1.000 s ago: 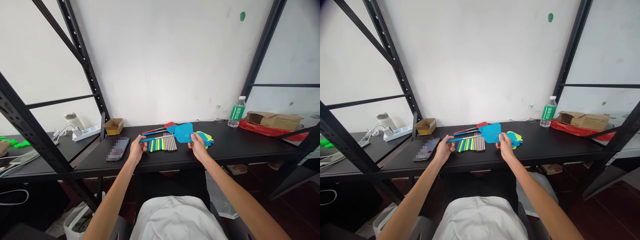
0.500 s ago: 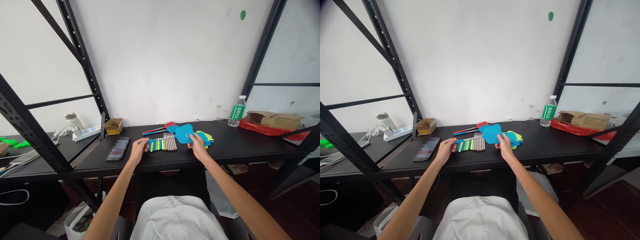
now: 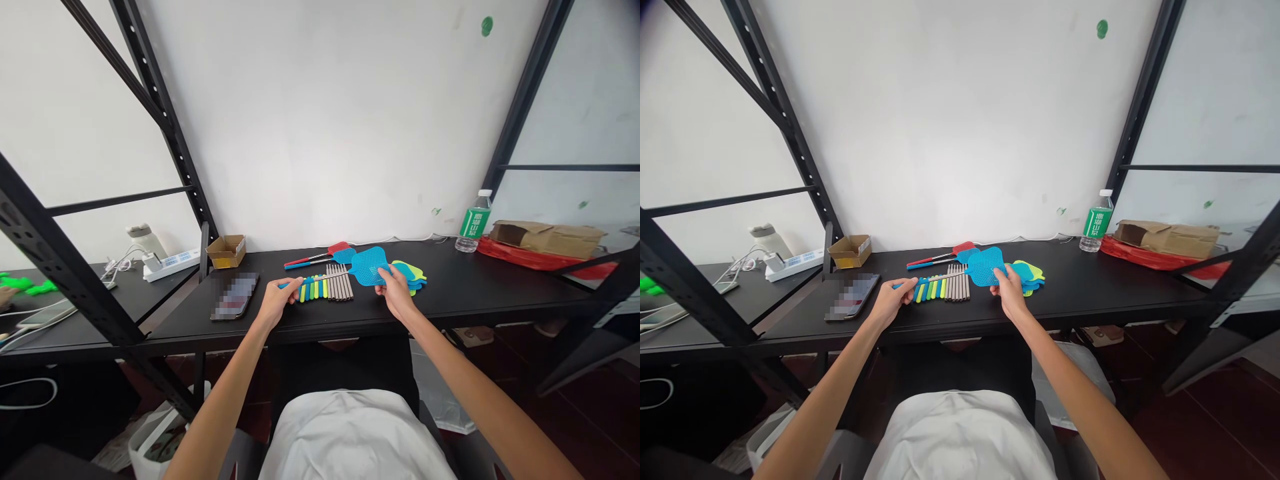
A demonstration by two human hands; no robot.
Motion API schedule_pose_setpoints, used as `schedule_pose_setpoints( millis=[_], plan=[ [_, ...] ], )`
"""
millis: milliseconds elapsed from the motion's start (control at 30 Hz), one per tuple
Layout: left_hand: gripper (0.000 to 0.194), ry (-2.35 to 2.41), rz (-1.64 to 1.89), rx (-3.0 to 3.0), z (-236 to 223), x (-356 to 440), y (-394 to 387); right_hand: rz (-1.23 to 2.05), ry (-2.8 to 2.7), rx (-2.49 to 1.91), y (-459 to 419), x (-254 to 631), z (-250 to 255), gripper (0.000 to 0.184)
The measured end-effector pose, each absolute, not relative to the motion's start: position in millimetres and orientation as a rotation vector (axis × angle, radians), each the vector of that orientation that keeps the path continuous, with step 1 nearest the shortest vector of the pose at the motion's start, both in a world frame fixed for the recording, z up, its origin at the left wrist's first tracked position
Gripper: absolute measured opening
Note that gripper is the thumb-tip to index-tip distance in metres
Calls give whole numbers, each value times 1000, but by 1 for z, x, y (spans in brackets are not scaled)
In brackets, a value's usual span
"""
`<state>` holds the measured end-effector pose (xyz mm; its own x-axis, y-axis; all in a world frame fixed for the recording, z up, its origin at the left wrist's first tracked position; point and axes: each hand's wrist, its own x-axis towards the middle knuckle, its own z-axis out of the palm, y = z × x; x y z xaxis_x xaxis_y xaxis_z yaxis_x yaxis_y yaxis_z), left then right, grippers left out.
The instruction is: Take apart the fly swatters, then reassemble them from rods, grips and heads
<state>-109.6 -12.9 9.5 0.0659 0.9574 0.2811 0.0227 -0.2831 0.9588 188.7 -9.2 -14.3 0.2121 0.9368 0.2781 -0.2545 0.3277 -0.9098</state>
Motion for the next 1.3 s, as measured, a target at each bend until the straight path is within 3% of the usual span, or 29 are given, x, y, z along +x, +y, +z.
schedule_pose_setpoints(
  millis=[1300],
  plan=[
    [42,1048,1276,1538,11,-110,-13,1001,-1035,-867,-13,189,-11,32]
  ],
)
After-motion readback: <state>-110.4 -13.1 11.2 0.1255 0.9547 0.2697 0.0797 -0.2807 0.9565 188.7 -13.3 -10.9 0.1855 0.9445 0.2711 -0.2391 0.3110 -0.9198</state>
